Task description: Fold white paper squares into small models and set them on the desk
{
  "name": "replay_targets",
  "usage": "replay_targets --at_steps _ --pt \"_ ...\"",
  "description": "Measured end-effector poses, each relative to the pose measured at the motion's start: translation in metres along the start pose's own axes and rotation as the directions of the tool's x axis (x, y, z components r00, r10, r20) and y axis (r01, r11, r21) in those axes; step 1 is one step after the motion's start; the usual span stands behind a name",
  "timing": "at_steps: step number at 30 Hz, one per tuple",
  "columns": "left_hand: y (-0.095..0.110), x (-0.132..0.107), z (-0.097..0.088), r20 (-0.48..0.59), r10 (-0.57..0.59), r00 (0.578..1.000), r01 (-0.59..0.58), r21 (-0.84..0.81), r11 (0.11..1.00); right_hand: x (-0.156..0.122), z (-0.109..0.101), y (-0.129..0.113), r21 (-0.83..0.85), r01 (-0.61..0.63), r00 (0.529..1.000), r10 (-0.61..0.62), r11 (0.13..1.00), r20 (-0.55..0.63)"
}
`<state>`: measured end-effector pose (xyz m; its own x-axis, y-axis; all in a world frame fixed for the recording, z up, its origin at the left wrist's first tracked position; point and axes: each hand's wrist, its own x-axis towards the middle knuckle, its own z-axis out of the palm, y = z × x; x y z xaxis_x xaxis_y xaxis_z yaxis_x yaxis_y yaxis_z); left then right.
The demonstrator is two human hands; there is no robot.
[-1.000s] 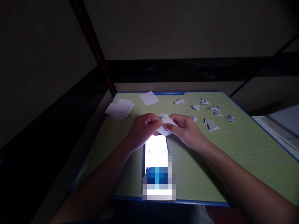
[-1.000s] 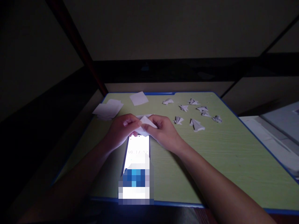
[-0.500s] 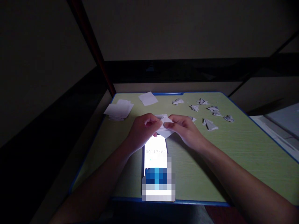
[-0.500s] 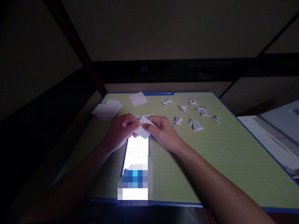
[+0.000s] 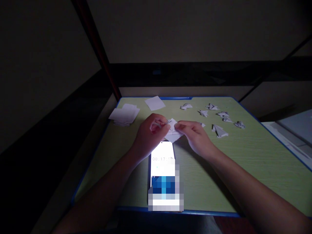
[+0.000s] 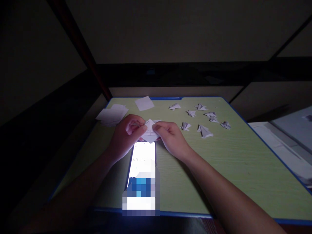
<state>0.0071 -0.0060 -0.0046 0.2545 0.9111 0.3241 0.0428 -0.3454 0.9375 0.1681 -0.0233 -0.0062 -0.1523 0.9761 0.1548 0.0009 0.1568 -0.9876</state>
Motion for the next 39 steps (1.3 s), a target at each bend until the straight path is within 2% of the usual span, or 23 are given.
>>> replay_targets --at_steps 7,11,17,22,26,32,35,39 --pt "0.0022 -0.0007 -0.0015 0.068 0.034 0.997 -0.033 -0.015 0.999 -0.0027 0.0034 -0.0027 -0.040 0.035 0.999 -0.034 0.999 0.013" --pt "0.0008 -0.0008 -0.0021 0.071 0.071 0.995 -0.072 0.000 0.997 -0.0023 0.0020 -0.0016 -0.024 0.027 1.000 -0.027 0.999 0.016" --pt "-0.0027 0.0002 -0.0055 0.074 0.192 0.979 -0.197 0.079 0.977 -0.0028 0.0018 -0.0005 -0.021 0.030 0.999 -0.029 0.999 0.039" --pt "-0.0039 0.0002 -0.0045 0.075 0.172 0.982 -0.176 0.044 0.983 -0.0033 0.0028 0.0009 -0.043 0.015 0.998 -0.013 0.999 0.058" --pt "-0.0001 0.0000 -0.0033 0.081 0.104 0.991 -0.108 0.051 0.993 -0.0034 0.0028 0.0016 -0.044 0.007 0.998 -0.004 0.999 0.061" --pt "0.0020 0.0011 -0.0015 0.006 0.068 0.998 -0.068 0.038 0.997 -0.0036 0.0013 0.0027 -0.063 0.015 0.997 -0.011 0.998 0.070" --pt "0.0000 0.0024 -0.0016 0.025 0.030 0.999 -0.030 0.011 0.999 -0.0036 0.0007 0.0036 -0.059 0.018 0.998 -0.015 0.998 0.055" --pt "-0.0015 0.0026 -0.0017 0.040 0.011 0.999 -0.013 0.064 0.998 -0.0034 0.0013 0.0032 -0.051 0.026 0.999 -0.023 0.998 0.045"
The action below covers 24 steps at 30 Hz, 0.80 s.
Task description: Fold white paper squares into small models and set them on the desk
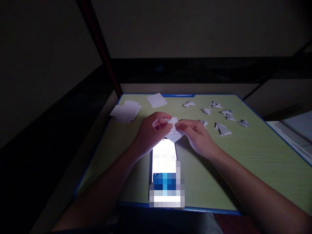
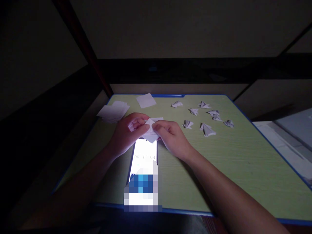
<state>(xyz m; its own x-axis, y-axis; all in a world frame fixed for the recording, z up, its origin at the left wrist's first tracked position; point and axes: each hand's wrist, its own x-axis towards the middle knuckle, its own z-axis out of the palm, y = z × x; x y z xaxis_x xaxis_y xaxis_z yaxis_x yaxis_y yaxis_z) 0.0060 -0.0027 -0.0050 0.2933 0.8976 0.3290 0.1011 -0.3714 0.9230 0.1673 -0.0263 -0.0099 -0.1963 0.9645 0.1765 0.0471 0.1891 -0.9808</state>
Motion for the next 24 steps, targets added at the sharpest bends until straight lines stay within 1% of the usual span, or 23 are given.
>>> replay_targets --at_steps 3,7,12,17,24 --pt "0.0006 -0.0007 0.0007 -0.008 -0.038 0.999 0.038 0.027 0.999 0.0003 0.0005 -0.0013 -0.002 0.008 1.000 -0.008 1.000 -0.019" --pt "0.0018 -0.0009 0.0013 0.013 -0.070 0.997 0.069 0.059 0.996 0.0007 0.0001 -0.0024 -0.016 0.006 1.000 -0.006 1.000 -0.022" --pt "0.0021 -0.0008 0.0009 0.018 -0.040 0.999 0.038 0.099 0.994 0.0007 -0.0002 -0.0023 -0.025 0.004 1.000 -0.005 1.000 -0.022" --pt "0.0026 -0.0016 0.0006 0.027 -0.060 0.998 0.057 0.082 0.995 0.0011 0.0005 -0.0026 -0.038 0.000 1.000 -0.002 0.999 -0.031" --pt "0.0027 -0.0026 0.0000 0.031 -0.046 0.998 0.043 0.078 0.996 0.0014 0.0001 -0.0015 -0.025 0.001 1.000 -0.002 1.000 -0.019"
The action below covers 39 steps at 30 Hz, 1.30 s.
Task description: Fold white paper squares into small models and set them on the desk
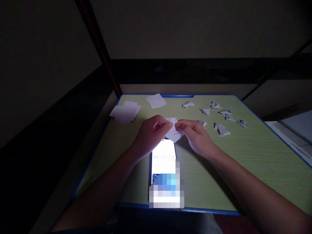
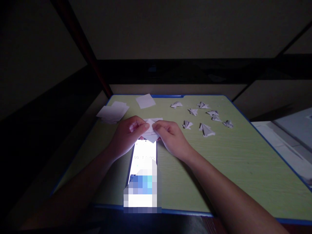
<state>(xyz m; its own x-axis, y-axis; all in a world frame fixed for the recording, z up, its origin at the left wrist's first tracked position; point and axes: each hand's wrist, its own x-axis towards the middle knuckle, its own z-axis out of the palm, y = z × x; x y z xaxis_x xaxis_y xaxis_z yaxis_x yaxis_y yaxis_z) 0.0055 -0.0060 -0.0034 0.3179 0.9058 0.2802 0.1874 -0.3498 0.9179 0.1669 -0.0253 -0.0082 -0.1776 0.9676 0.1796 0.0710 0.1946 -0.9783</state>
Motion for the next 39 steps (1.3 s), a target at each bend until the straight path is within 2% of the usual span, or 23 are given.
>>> replay_targets --at_steps 9,16,21,27,39 --pt "0.0004 -0.0007 0.0012 -0.024 0.049 0.998 -0.048 0.044 0.998 -0.0023 -0.0013 -0.0032 -0.033 -0.025 0.998 0.027 0.999 0.052" --pt "-0.0001 -0.0001 0.0017 -0.043 0.054 0.998 -0.052 0.041 0.998 -0.0046 -0.0026 -0.0089 -0.014 0.017 0.992 -0.015 1.000 0.126" --pt "-0.0012 -0.0001 0.0033 -0.050 0.036 0.998 -0.033 0.049 0.998 -0.0028 -0.0028 -0.0048 -0.070 -0.003 0.996 0.009 0.998 0.084" --pt "0.0011 -0.0005 0.0034 -0.041 0.030 0.999 -0.029 0.029 0.999 -0.0012 -0.0030 -0.0016 -0.057 -0.022 0.999 0.024 0.998 0.027" --pt "0.0051 -0.0011 0.0013 -0.045 0.053 0.998 -0.052 0.017 0.998 -0.0016 -0.0018 -0.0036 -0.066 -0.001 1.000 0.002 0.998 0.019"
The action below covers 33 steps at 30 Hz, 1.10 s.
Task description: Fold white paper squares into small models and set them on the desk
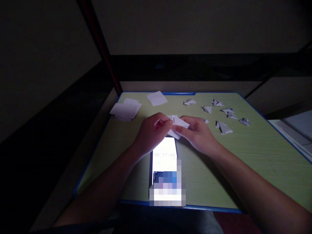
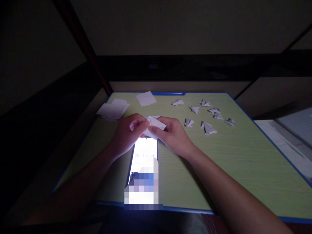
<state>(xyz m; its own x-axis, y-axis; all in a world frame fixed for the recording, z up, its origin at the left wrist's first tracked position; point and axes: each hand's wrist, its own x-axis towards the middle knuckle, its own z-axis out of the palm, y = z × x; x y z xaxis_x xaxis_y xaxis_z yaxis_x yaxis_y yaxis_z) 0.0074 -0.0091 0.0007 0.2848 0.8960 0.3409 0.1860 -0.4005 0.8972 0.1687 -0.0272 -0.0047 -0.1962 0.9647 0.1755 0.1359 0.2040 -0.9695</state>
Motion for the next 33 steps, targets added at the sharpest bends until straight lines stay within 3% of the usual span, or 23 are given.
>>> replay_targets --at_steps 13,19,25,33 --pt "-0.004 0.000 0.000 0.003 0.037 0.999 -0.037 0.032 0.999 0.000 -0.001 -0.001 -0.025 0.041 0.999 -0.041 0.999 0.015" --pt "-0.007 0.001 -0.001 -0.071 0.057 0.996 -0.053 0.048 0.997 0.001 0.000 0.001 -0.018 0.030 1.000 -0.030 0.999 -0.004" --pt "-0.009 0.001 -0.002 -0.054 0.138 0.989 -0.133 0.080 0.988 0.000 0.000 0.001 -0.017 0.036 0.999 -0.036 0.999 -0.005" --pt "-0.010 0.000 0.001 -0.064 0.152 0.986 -0.148 0.075 0.986 0.000 0.000 -0.002 -0.028 0.050 0.998 -0.051 0.998 -0.027"
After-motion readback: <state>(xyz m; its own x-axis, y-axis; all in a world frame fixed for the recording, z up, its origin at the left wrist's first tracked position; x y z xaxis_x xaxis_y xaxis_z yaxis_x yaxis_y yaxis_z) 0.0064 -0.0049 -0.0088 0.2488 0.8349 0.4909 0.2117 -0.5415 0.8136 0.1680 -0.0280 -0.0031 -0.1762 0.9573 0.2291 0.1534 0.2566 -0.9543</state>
